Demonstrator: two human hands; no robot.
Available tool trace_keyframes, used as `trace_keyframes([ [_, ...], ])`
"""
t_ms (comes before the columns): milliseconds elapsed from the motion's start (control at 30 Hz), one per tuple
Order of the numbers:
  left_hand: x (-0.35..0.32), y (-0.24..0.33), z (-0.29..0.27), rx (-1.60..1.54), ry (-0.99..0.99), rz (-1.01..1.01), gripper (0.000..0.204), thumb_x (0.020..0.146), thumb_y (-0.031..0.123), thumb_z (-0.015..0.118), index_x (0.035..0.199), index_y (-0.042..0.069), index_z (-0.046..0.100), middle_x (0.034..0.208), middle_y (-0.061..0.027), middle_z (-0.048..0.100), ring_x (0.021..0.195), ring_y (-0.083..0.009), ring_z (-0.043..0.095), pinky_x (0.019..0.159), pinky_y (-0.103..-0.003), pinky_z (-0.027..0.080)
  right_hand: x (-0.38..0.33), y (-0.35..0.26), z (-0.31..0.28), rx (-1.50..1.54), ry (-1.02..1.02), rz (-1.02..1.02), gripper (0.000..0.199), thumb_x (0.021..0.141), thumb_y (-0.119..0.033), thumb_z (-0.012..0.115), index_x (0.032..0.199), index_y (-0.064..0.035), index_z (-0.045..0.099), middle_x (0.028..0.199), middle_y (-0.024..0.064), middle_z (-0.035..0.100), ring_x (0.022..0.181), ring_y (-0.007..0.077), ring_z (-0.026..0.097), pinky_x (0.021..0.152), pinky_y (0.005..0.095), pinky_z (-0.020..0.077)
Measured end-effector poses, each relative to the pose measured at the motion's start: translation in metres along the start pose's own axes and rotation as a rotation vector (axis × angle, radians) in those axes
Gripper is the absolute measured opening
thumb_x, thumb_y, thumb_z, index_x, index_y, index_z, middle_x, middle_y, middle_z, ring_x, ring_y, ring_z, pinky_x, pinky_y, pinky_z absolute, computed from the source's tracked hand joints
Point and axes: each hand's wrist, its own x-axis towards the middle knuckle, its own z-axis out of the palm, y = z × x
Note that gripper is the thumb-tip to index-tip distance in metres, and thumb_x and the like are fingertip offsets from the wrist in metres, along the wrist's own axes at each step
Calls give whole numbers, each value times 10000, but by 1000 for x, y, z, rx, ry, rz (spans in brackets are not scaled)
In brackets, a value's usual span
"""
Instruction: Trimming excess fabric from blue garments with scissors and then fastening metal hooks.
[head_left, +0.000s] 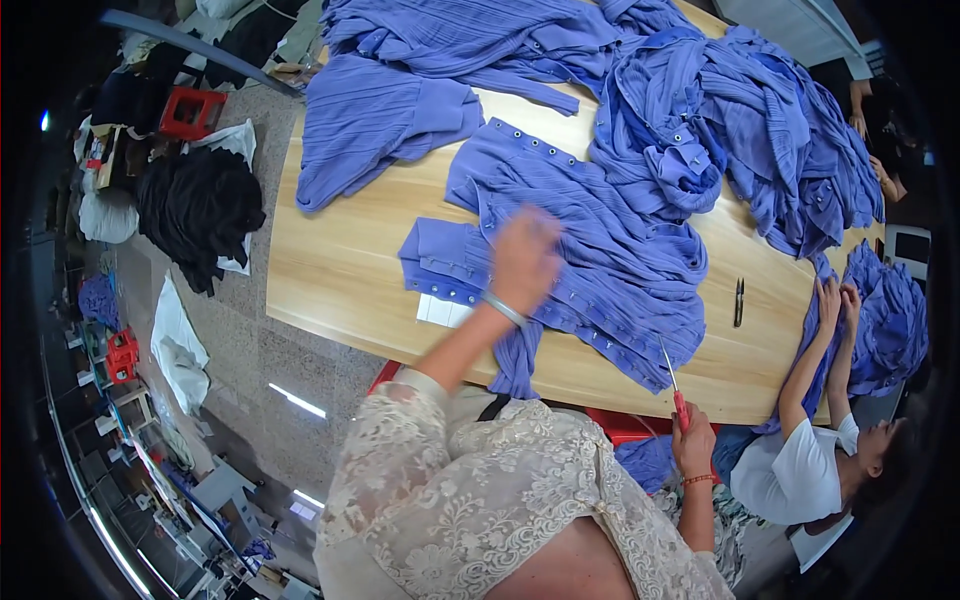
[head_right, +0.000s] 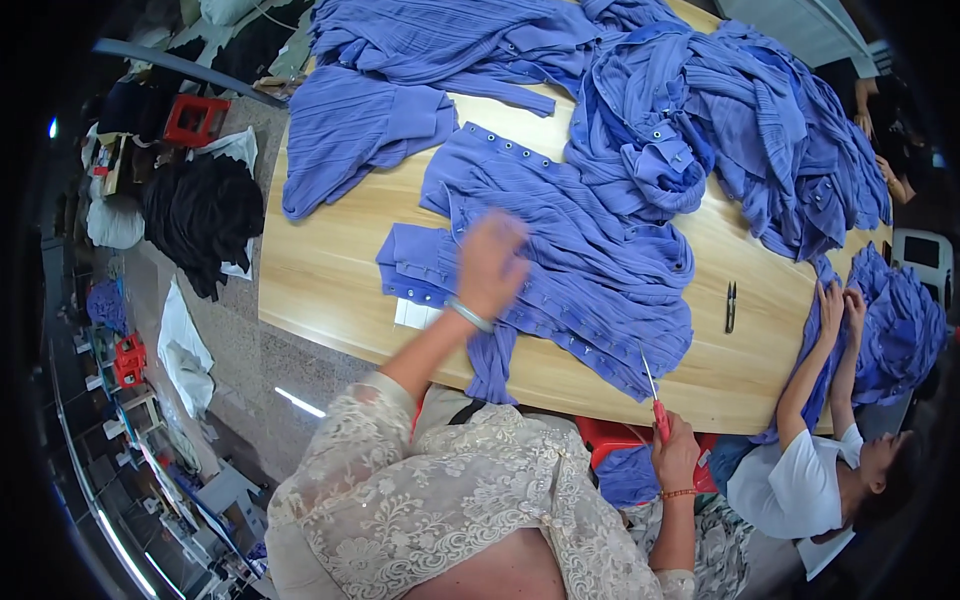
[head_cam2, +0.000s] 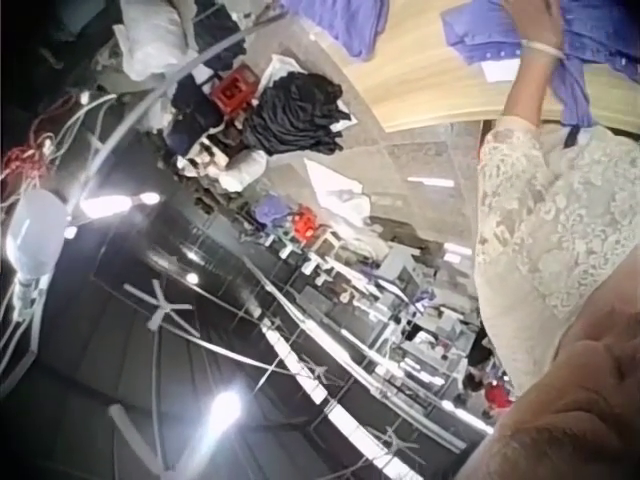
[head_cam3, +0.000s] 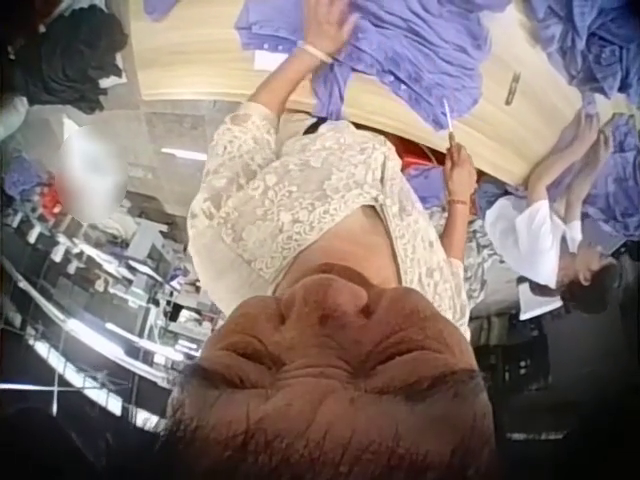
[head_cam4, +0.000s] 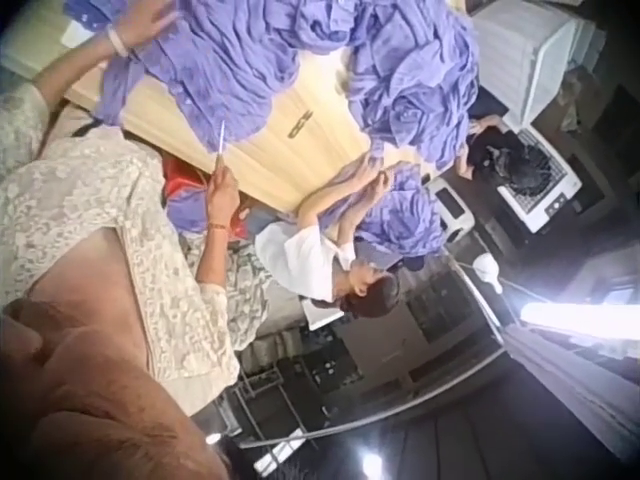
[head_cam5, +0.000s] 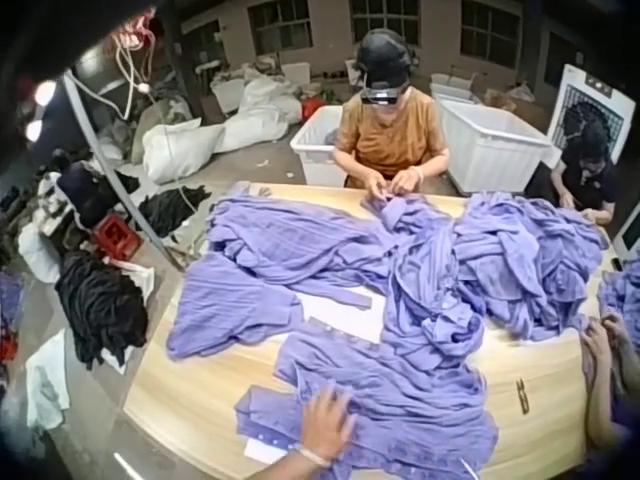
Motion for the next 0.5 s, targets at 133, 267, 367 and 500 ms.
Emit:
trace_keyframes([
  [133, 9, -104, -48, 522, -128, -428, 1071, 648, 304, 858, 1522, 215, 245, 1495, -310, 243, 1326, -481, 346, 1070, -523, 344, 27, -7, 4, -12, -4, -172, 298, 825, -117, 659, 1117, -90, 604, 941, 156, 638, 900, 359, 613, 756, 461, 505],
  [267, 35, -146, -61, 487, -288, -211, 1192, 561, 290, 909, 1530, 277, 216, 1578, -242, 125, 1359, -408, 361, 1032, -496, 408, 44, -31, 2, 12, -2, -226, 316, 790, -112, 664, 1099, -84, 601, 933, 151, 642, 891, 352, 612, 753, 460, 506],
  [367, 67, -132, -57, 535, -522, -221, 1189, 560, 216, 900, 1531, 281, 216, 1574, -143, 214, 1256, -407, 463, 981, -453, 457, 52, -47, -3, 42, -31, -225, 300, 801, -138, 654, 1091, -82, 601, 912, 149, 649, 887, 344, 619, 751, 449, 509],
  [500, 80, -143, -53, 526, -600, -121, 569, 687, 151, 764, 1219, 115, 567, 1133, -128, 604, 999, -363, 577, 854, -470, 477, 62, -59, -3, 48, 6, -243, 283, 802, -125, 649, 1078, -82, 605, 923, 145, 657, 889, 341, 625, 751, 439, 511],
])
